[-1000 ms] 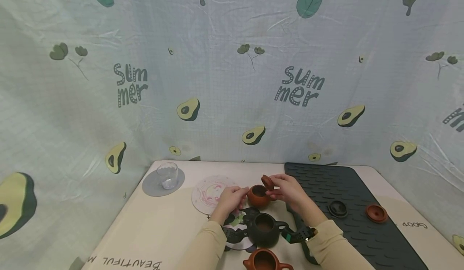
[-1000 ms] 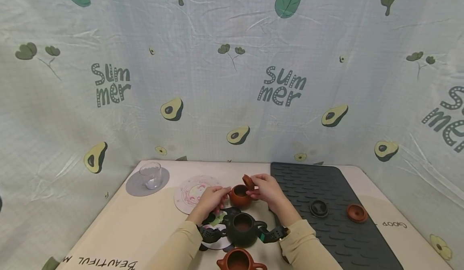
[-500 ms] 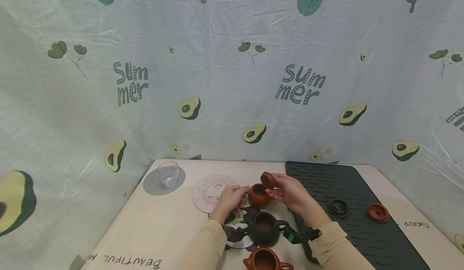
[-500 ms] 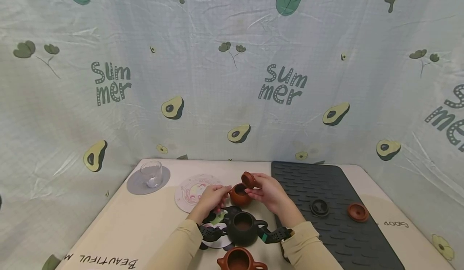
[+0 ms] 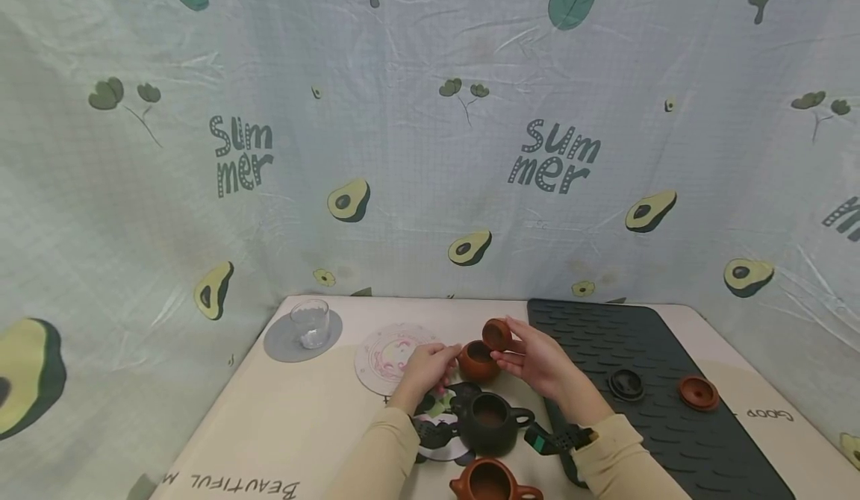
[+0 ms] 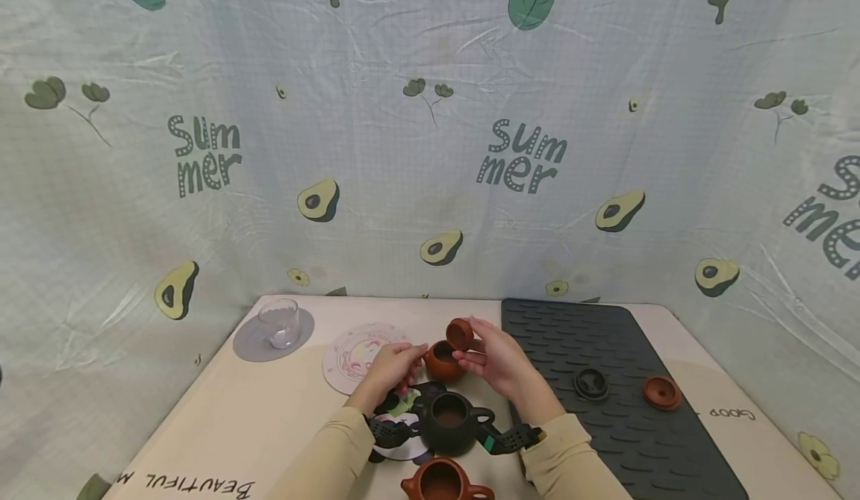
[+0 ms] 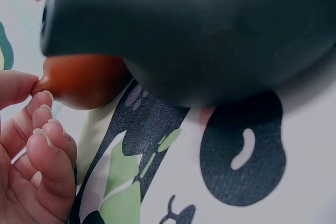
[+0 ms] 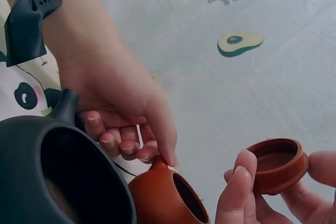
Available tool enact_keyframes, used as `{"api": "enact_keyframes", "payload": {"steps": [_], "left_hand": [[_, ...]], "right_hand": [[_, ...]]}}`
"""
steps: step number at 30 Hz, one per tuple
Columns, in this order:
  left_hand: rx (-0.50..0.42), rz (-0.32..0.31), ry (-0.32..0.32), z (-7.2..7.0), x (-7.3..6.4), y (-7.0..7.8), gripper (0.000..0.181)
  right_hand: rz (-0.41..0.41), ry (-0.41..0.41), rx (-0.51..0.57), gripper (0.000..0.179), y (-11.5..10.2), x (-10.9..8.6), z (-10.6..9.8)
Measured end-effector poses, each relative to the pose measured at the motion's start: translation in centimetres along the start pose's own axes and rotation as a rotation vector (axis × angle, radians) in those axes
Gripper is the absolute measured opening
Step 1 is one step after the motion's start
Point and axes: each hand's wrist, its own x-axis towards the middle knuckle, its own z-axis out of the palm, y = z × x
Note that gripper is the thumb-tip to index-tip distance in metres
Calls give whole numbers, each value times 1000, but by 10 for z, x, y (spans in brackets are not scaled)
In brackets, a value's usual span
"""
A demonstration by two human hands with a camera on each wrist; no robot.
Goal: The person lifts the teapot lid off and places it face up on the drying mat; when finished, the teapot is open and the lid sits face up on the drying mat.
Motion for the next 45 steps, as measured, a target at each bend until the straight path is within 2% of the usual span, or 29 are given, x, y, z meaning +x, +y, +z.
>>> {"api": "enact_keyframes", "payload": {"steps": [4, 10, 21, 28, 35, 40, 45], "left_hand": [[-4, -1, -3, 0, -1, 0, 42], [1, -1, 0, -1, -2, 0, 42], [7, -8, -3, -1, 1, -2, 41], [-1, -8, -3, -1, 0, 0, 41], [-5, -11, -3, -1, -1, 2, 42], [-4, -13, 1, -1, -1, 2, 42], [5, -17, 3, 0, -1, 2, 41]], "right_hand": [[-4, 6, -18, 53, 2, 1, -1], [-37, -16, -126, 51, 6, 1, -6], [-89, 87, -212, 52, 3, -6, -11], [-104, 141, -246, 51, 10, -11, -10], [-134, 203, -345, 56, 15, -14, -14], [-142, 229, -410, 57, 19, -15, -18], [-135, 233, -412, 58, 22, -14, -21]]}}
